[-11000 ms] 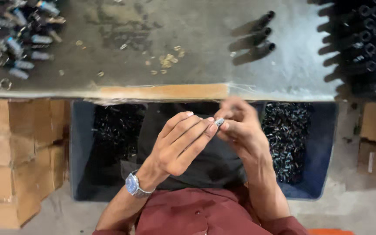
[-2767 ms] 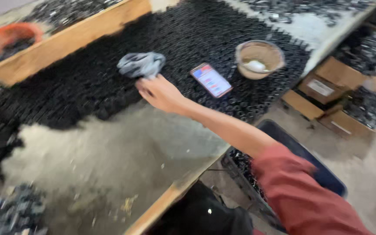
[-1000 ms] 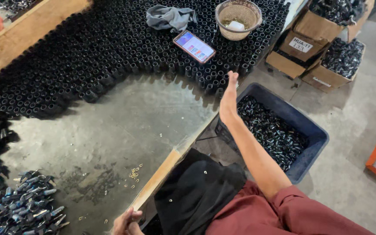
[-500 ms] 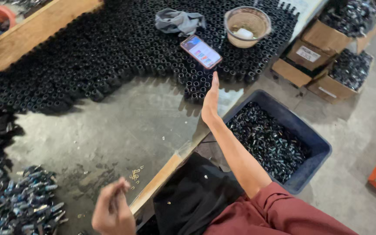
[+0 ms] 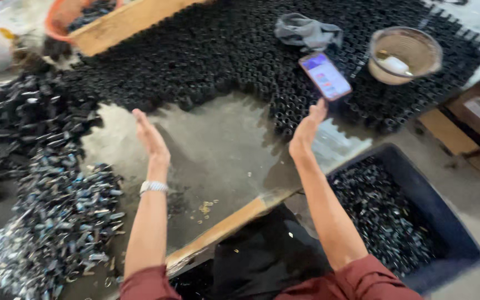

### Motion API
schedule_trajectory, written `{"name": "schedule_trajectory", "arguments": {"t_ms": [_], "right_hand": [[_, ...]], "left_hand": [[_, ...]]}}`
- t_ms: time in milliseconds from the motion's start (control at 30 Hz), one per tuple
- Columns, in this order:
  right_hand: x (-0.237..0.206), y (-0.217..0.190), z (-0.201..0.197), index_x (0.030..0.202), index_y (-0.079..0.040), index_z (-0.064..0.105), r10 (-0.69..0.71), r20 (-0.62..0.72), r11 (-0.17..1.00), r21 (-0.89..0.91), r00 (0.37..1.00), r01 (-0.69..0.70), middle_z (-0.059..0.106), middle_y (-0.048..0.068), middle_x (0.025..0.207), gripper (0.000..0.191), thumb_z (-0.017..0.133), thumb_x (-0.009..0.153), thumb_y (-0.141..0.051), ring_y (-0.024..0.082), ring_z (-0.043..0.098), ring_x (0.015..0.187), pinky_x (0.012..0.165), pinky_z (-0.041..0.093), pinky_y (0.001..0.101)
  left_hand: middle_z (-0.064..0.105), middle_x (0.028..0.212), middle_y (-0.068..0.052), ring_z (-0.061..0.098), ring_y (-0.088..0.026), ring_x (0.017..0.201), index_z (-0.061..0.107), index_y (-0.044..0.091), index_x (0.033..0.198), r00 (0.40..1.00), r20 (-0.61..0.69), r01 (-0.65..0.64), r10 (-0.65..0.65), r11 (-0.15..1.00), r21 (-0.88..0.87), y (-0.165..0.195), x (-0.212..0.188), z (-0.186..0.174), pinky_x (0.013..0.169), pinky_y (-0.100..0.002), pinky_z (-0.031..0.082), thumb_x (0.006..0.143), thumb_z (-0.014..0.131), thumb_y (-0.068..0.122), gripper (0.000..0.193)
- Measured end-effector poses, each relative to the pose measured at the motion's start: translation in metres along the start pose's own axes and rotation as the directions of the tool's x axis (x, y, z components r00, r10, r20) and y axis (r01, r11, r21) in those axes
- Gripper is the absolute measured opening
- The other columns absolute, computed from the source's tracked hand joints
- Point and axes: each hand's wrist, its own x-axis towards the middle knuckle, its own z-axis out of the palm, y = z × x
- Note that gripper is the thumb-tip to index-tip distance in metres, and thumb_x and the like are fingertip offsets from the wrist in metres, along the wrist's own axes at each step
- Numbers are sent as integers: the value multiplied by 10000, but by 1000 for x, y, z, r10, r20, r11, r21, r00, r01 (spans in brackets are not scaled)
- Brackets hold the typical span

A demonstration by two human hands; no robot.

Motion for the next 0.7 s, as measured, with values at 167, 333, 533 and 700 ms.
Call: {"name": "schedule_trajectory", "arguments": {"t_ms": [167, 333, 533, 700], "right_hand": [[-3, -5, 23, 1579, -19, 341, 48, 60, 981, 186, 997, -58, 322, 102, 1678, 580, 383, 1066, -285, 214, 263, 1553, 1264, 155, 333], [6, -7, 21, 1591, -35, 323, 83, 170, 933, 332, 982, -137, 304, 105, 1677, 612, 389, 1087, -376, 237, 259, 1545, 1256, 157, 351], [17, -8, 36, 1598, -80, 305, 216, 172, 935, 246, 961, -254, 245, 42, 1680, 661, 341, 1057, -459, 187, 183, 1545, 1228, 113, 338], [21, -7, 61, 1591, -48, 327, 79, 187, 966, 230, 979, -122, 311, 69, 1678, 667, 355, 1071, -464, 210, 247, 1555, 1259, 142, 344]], "left_hand": [[273, 1672, -185, 274, -286, 1547, 228, -82, 1573, 989, -142, 38, -46, 997, -60, 4, 19, 15, 1247, -388, 173, 934, 359, 780, 1081], [241, 1696, -180, 297, -295, 1554, 238, -34, 1606, 948, -316, -32, 37, 999, 21, 4, 24, 22, 1261, -393, 226, 925, 376, 795, 1081], [75, 1717, -86, 128, -254, 1567, 99, 90, 1639, 963, -257, 52, -81, 992, -118, 6, 48, 2, 1232, -428, 97, 908, 306, 789, 1032], [97, 1733, -92, 132, -256, 1589, 107, 64, 1647, 971, -238, -14, -33, 981, -193, 10, 66, 8, 1266, -414, 82, 885, 341, 842, 1114]]}}
